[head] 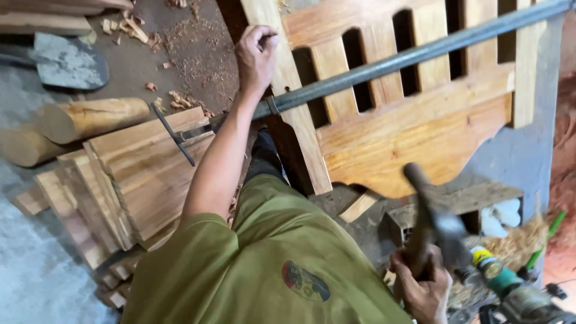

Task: The person hammers nails into a wooden chair backrest using a hammer. They repeatedly pick nails from a container and drive them into the wood. The person also uses a chisel to carve a small piece of wood and applies a reddish substance to it.

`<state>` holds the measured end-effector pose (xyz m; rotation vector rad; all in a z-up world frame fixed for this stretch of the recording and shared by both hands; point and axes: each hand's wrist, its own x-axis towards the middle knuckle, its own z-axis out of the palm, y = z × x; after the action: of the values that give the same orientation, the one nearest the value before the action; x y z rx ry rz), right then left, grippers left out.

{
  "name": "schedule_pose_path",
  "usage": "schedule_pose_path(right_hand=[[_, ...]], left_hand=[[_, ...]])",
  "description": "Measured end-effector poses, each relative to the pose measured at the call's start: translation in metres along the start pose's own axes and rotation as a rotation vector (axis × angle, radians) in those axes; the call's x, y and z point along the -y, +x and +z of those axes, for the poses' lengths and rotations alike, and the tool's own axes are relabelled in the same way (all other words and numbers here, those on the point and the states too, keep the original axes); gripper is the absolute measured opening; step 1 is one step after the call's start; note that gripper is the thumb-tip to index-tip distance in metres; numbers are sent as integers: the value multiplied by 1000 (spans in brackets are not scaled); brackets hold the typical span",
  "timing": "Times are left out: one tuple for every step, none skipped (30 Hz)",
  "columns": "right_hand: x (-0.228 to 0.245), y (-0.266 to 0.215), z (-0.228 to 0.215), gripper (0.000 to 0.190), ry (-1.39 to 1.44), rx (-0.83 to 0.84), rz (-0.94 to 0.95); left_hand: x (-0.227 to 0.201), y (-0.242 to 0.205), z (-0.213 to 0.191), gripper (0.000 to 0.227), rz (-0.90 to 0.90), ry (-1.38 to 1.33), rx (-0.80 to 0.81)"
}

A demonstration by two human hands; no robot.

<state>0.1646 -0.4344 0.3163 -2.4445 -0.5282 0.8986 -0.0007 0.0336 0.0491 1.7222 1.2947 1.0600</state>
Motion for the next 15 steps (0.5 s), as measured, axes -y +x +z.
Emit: schedule_pose_path(right_hand=[[0,13,13,27,-14,14,-10],[-1,27,26,11,74,22,-75],[-5,40,38,6,162,32,-138],[7,47,49,6,150,45,-145],[17,53,60,18,225,90,-145],[27,58,74,32,308,131,-145],[30,68,79,32,304,141,-153],[33,74,85,34,289,114,-166],[35,81,91,36,275,86,-178],[30,85,92,36,273,91,-171],[26,88,92,35,267,117,-227],[26,99,98,35,275,134,-299],[25,104,103,35,288,129,-307],[21,105,103,28,257,136,-267],[17,106,104,24,227,143,-227]], left_hand=[[4,0,2,4,-14,4,-16],[8,0,5,4,-15,-17,-7],[10,0,9,5,-15,-38,3],[13,-1,11,5,-27,-34,-12],[15,-4,14,4,-5,-28,-15],[17,-3,16,3,26,-21,-14],[17,-4,17,3,23,-16,-26],[16,-5,16,4,30,-59,-22],[16,-8,16,7,37,-102,-18],[15,-13,16,7,29,-98,-14],[14,-19,17,6,49,-65,-12],[12,-10,17,7,92,-32,-14],[13,-6,16,7,107,-28,-15],[12,-9,17,4,89,-35,-5],[12,-12,18,6,71,-41,6]])
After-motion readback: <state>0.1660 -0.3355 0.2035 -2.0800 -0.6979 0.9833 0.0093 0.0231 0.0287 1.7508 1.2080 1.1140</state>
